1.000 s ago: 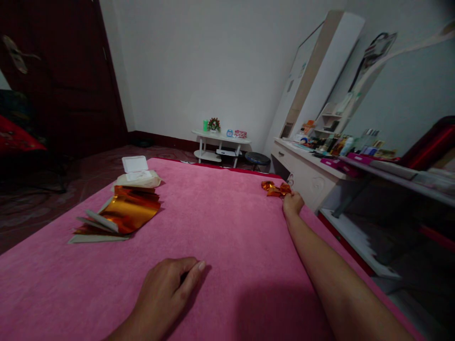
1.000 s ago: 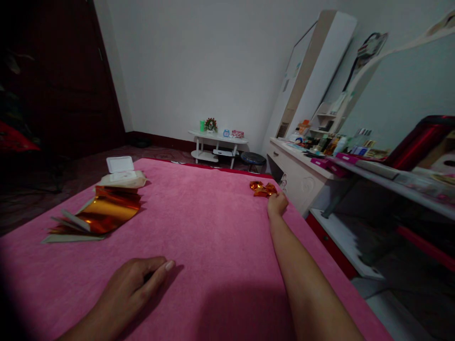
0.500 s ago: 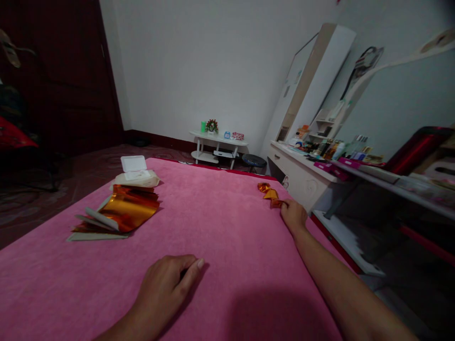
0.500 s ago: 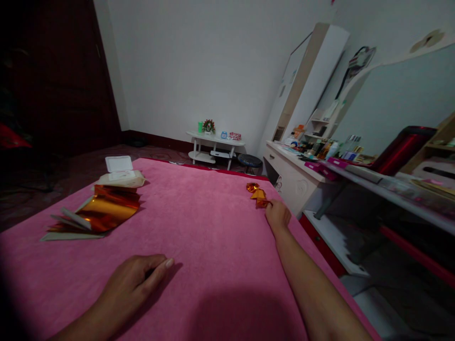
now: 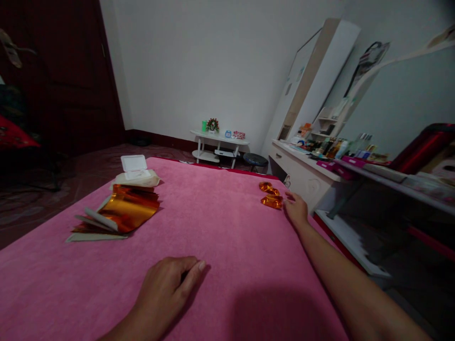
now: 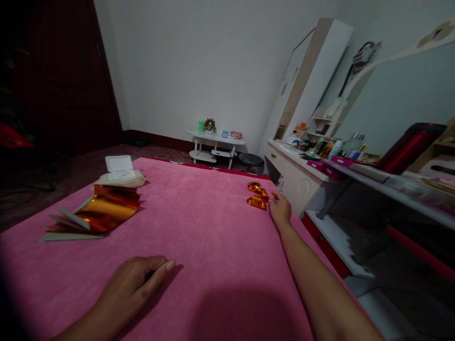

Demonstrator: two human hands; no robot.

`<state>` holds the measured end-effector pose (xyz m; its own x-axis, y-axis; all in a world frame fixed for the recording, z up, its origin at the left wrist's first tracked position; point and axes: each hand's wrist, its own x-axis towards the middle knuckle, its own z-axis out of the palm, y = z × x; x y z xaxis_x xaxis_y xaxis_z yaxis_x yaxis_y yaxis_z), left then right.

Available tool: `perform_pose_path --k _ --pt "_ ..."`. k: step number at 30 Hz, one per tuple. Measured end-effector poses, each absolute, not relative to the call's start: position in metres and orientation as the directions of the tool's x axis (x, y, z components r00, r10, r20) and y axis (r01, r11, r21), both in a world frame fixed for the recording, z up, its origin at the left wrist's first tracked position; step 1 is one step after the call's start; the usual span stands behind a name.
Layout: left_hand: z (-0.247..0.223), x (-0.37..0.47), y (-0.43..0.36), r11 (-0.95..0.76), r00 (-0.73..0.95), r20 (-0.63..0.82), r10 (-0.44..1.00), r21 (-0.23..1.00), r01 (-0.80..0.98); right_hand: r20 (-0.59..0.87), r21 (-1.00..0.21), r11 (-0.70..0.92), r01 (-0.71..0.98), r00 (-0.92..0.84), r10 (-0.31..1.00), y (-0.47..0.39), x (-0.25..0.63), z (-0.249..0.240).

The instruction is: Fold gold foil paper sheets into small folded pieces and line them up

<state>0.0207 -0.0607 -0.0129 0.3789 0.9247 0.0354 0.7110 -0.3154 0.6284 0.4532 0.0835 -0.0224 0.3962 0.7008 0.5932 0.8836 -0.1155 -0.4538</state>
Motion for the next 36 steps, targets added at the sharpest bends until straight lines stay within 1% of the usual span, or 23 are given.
perform_pose_path --k 3,6,8,12,15,18,20,23,30,36 --pt "-0.015 0.021 -0.061 -0.319 0.382 0.037 0.924 0.628 0.710 0.590 -0.476 -0.009 0.879 0.327 0.738 0.096 0.459 -0.025" --pt "-0.014 0.020 -0.061 -0.315 0.379 0.032 0.925 0.622 0.717 0.582 -0.457 0.040 0.889 0.264 0.769 0.099 0.459 -0.026" --pt "-0.013 0.020 -0.062 -0.314 0.376 0.030 0.926 0.616 0.723 0.588 -0.430 0.022 0.903 0.261 0.766 0.095 0.456 -0.025" --pt "-0.011 0.021 -0.061 -0.308 0.373 0.023 0.928 0.611 0.730 0.635 -0.354 -0.080 0.932 0.302 0.711 0.082 0.449 -0.022" --pt "-0.011 0.021 -0.061 -0.311 0.376 0.023 0.926 0.609 0.729 0.624 -0.300 -0.118 0.946 0.289 0.726 0.074 0.446 -0.020" --pt "-0.012 0.021 -0.060 -0.318 0.378 0.029 0.925 0.600 0.734 0.620 -0.284 -0.159 0.946 0.307 0.722 0.072 0.446 -0.018" --pt "-0.012 0.021 -0.061 -0.316 0.378 0.023 0.925 0.596 0.738 0.624 -0.293 -0.181 0.939 0.331 0.708 0.076 0.447 -0.017" --pt "-0.012 0.022 -0.061 -0.317 0.380 0.022 0.925 0.600 0.734 0.606 -0.321 -0.172 0.931 0.341 0.718 0.089 0.452 -0.017" --pt "-0.014 0.021 -0.061 -0.315 0.376 0.025 0.926 0.597 0.738 0.484 -0.462 -0.114 0.880 0.357 0.799 0.122 0.470 -0.031" --pt "-0.012 0.022 -0.061 -0.304 0.374 0.009 0.928 0.600 0.740 0.400 -0.543 -0.133 0.829 0.395 0.827 0.122 0.475 -0.040"
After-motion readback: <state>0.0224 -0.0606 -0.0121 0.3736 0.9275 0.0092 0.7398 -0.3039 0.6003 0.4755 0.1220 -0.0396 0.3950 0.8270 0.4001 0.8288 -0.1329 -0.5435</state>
